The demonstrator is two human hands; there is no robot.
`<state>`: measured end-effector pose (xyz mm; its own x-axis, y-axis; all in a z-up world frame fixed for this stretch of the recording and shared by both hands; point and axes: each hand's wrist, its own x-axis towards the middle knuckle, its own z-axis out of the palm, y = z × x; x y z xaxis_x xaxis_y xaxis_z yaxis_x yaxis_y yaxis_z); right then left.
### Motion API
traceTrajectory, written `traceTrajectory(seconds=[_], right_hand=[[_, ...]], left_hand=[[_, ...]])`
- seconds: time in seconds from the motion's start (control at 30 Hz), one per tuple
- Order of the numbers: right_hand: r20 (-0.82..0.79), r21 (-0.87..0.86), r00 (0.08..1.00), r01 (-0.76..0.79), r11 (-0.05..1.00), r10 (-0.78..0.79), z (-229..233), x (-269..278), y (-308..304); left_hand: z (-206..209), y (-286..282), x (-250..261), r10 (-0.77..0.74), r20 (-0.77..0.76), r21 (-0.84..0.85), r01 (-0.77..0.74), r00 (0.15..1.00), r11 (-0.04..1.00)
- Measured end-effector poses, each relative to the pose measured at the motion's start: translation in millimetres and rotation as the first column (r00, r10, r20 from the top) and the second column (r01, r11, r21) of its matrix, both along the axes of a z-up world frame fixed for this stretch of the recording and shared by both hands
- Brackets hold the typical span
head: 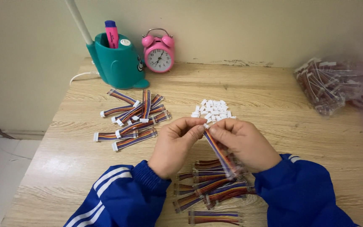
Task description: The person repeatedly picks up flat ribbon cables and white plastic connectors, aligns the cable ends with the connector slots, and presses them together to form assembled units. The person handles the items one at a time and places the finished assemblies on the table.
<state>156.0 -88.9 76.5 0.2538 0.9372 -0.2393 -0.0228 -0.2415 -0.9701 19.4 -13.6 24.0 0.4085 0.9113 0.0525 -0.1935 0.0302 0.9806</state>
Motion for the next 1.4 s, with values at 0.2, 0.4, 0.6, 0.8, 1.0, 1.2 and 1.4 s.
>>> traceTrajectory(seconds=[0.2,0.4,0.6,0.8,1.0,1.2,1.4], right_hand=[[0.1,0.031,0.995,-0.012,0.999,0.009,-22,12,8],[0.376,0.078,0.927,-0.027,0.997,-0.004,-5,11,0],[0.348,0.12,0.936,0.004,0.993,-0.046,-12,8,-6],[0.329,0.2,0.941,0.012,0.98,-0.079,-14,4,-11],[0.276,0.186,0.957,0.034,0.982,-0.086,-9,0,-19],[0.262,0.18,0.964,0.0,0.984,-0.047,-21,6,-19],[0.451,0.143,0.892,-0.034,0.989,-0.034,-5,-1,-22]], left_hand=[[1,-2,0,0.02,0.022,-0.014,-0.02,1.0,1.0],[-6,-2,1,-0.017,0.071,-0.062,0.022,0.997,0.998],[-4,-5,-1,-0.002,0.077,-0.117,0.011,0.997,0.993],[3,-15,-6,0.036,0.084,-0.162,-0.022,0.996,0.987],[14,-26,-8,0.045,0.083,-0.161,-0.031,0.996,0.986],[11,-24,-5,0.033,-0.012,-0.043,-0.034,0.999,0.998],[0,-23,-1,0.04,0.015,-0.011,-0.04,0.999,0.999]])
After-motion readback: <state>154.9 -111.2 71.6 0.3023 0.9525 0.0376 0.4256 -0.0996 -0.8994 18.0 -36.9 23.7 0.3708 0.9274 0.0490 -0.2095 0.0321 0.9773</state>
